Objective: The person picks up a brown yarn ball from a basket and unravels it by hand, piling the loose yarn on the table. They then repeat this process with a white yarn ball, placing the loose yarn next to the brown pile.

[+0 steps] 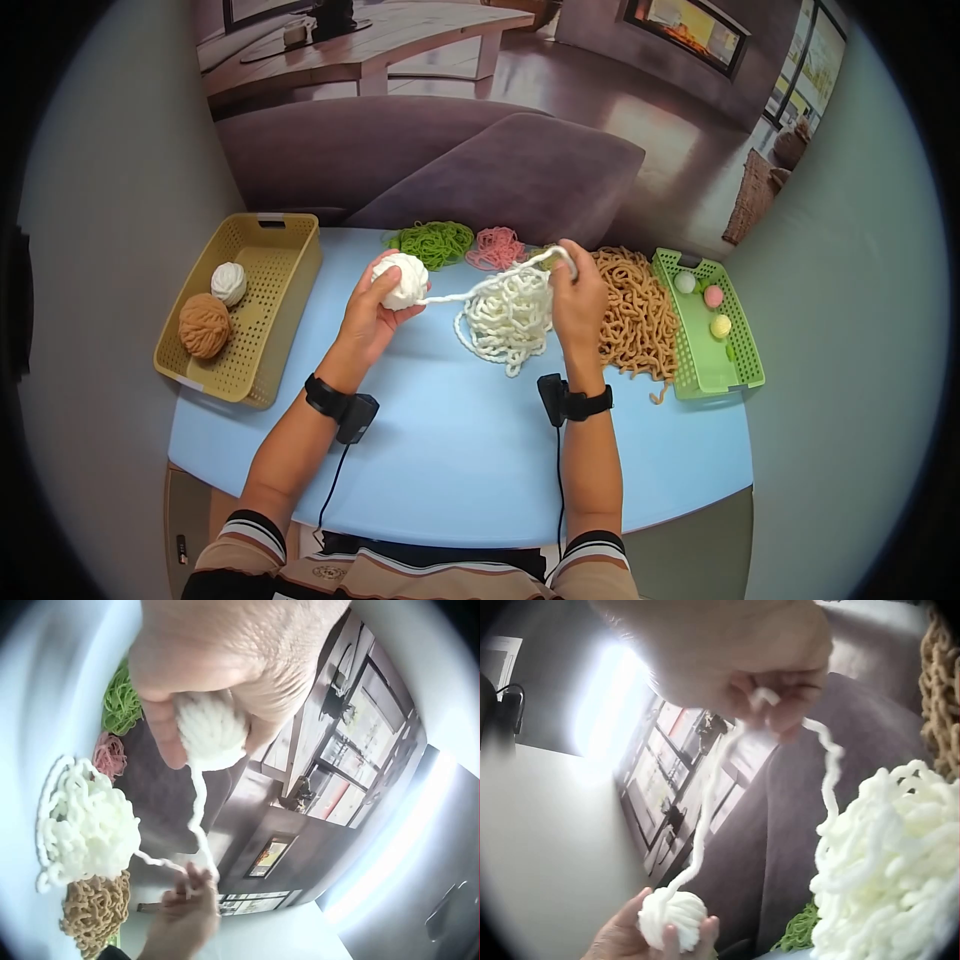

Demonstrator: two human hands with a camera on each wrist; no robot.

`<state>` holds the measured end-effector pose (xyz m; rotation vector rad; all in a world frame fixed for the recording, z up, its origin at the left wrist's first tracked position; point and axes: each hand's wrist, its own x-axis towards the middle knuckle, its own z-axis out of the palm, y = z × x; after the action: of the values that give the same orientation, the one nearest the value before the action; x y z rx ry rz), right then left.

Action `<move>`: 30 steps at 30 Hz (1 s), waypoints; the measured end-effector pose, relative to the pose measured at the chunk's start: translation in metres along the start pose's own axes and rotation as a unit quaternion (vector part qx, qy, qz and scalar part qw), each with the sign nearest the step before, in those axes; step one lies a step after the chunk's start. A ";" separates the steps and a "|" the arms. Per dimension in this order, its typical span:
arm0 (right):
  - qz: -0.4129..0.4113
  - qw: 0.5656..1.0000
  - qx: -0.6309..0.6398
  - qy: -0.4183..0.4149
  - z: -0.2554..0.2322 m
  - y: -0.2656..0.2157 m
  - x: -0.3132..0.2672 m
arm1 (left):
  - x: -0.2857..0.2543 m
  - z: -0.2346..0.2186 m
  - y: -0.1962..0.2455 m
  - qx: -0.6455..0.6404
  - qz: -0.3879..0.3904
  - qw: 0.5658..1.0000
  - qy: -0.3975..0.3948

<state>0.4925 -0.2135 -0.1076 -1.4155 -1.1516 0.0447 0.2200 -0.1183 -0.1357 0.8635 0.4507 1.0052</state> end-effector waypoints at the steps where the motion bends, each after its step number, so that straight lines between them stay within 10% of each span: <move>1: -0.067 0.993 -0.097 -0.001 0.008 0.003 0.002 | 0.000 0.000 0.002 -0.019 0.003 1.000 -0.015; 10: 0.165 0.892 0.124 -0.402 0.061 -0.060 -0.049 | -0.011 0.015 0.009 -0.028 0.038 0.995 -0.093; 14: 0.195 0.876 0.155 -0.414 0.044 -0.052 -0.036 | -0.007 0.008 0.014 0.028 -0.016 0.994 -0.103; 19: 0.223 0.898 0.208 -0.316 0.032 -0.030 -0.023 | -0.012 0.012 0.015 0.075 -0.064 0.972 -0.212; 24: 0.148 0.945 0.288 -0.038 0.011 -0.028 -0.005 | -0.021 0.023 0.020 0.229 -0.019 0.931 -0.282; 30: 0.071 0.967 0.244 0.023 -0.013 -0.040 0.004 | -0.008 0.009 0.009 0.171 -0.101 0.976 -0.087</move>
<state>0.4790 -0.2307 -0.0709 -1.0474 -0.9167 0.3712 0.2171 -0.1262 -0.1234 1.1783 0.5592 0.6664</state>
